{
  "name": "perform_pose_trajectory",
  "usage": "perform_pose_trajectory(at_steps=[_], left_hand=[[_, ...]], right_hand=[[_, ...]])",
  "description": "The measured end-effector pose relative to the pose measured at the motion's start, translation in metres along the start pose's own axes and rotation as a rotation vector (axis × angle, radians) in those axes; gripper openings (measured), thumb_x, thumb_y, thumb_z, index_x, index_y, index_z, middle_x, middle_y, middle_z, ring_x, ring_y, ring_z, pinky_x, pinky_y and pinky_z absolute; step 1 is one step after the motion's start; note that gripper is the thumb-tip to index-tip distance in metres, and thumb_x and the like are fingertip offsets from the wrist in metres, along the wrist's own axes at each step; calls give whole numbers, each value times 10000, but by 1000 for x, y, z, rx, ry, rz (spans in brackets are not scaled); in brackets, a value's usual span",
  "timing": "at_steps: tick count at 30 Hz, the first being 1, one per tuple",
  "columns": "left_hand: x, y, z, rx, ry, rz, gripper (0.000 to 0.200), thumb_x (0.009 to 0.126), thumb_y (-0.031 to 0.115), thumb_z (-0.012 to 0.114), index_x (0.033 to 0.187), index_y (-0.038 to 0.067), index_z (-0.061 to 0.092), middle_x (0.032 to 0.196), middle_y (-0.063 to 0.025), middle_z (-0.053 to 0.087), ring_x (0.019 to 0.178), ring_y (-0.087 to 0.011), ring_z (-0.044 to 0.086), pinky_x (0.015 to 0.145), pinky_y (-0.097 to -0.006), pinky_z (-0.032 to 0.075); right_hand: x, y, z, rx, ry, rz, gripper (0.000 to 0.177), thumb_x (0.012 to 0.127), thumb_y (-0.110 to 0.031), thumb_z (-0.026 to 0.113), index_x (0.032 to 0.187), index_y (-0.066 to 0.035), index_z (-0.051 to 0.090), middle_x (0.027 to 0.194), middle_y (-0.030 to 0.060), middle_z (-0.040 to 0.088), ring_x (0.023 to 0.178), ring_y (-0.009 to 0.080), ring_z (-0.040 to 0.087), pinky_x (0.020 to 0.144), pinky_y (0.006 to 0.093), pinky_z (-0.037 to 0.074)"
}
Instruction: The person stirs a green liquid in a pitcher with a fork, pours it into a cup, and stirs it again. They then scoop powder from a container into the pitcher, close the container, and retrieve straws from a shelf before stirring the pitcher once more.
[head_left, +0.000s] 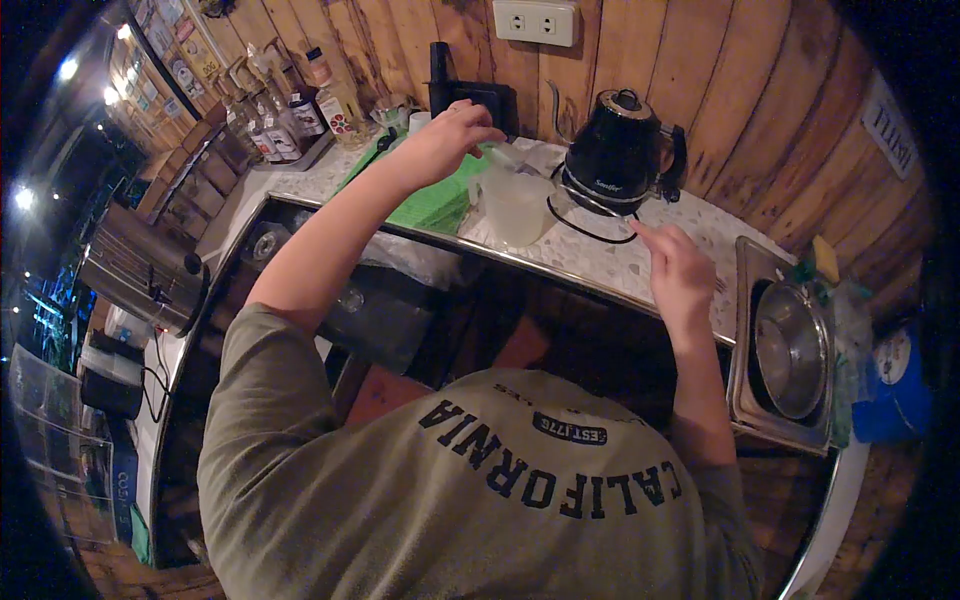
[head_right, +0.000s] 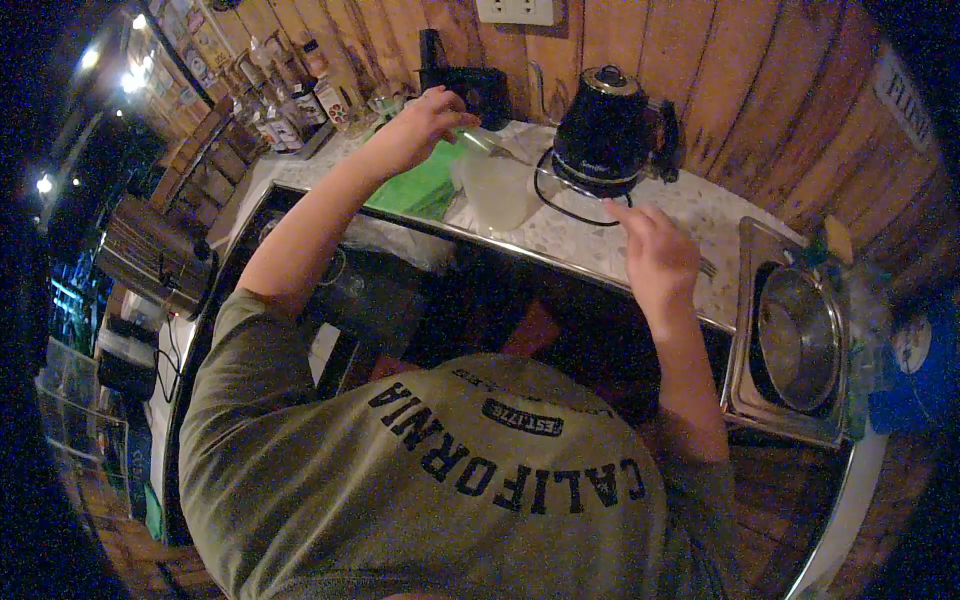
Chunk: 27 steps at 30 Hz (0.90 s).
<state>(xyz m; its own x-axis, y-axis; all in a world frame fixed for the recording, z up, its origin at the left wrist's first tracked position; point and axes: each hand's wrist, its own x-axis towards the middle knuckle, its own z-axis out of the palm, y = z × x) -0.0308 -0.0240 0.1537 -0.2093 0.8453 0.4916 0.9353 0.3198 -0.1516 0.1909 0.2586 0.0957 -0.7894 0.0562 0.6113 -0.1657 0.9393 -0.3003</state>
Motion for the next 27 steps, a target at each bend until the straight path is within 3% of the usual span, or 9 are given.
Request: perform_pose_trajectory(at_steps=[5,14,23,27], left_hand=[[-3,-9,3,-48,-47,-29,459,670,-66,619,1097,101,630,1030,-121,537,996,-311,516,868,-383,473],[-6,-4,-10,-85,-37,-65,488,655,-103,600,1106,82,624,1028,-143,532,1015,-337,500,883,-377,472],[2,11,-12,143,-39,69,417,692,-32,581,1084,99,636,1022,-119,549,994,-321,505,840,-409,462],[0,1,-3,105,-19,23,403,690,-16,590,1073,100,640,999,-116,546,996,-326,508,918,-414,419]], right_hand=[[1,-5,-1,-45,-42,-3,359,775,-20,548,1060,-203,668,887,69,617,792,301,604,679,400,489],[-1,-12,-9,-24,-42,65,237,838,-105,551,1014,-189,685,868,77,632,786,325,605,687,427,479],[10,-25,-14,-32,-43,102,211,828,-100,565,988,-164,687,855,104,638,806,334,608,699,423,484],[7,-24,-17,-65,-51,83,251,800,-66,568,995,-170,687,856,101,634,799,330,609,699,422,488]])
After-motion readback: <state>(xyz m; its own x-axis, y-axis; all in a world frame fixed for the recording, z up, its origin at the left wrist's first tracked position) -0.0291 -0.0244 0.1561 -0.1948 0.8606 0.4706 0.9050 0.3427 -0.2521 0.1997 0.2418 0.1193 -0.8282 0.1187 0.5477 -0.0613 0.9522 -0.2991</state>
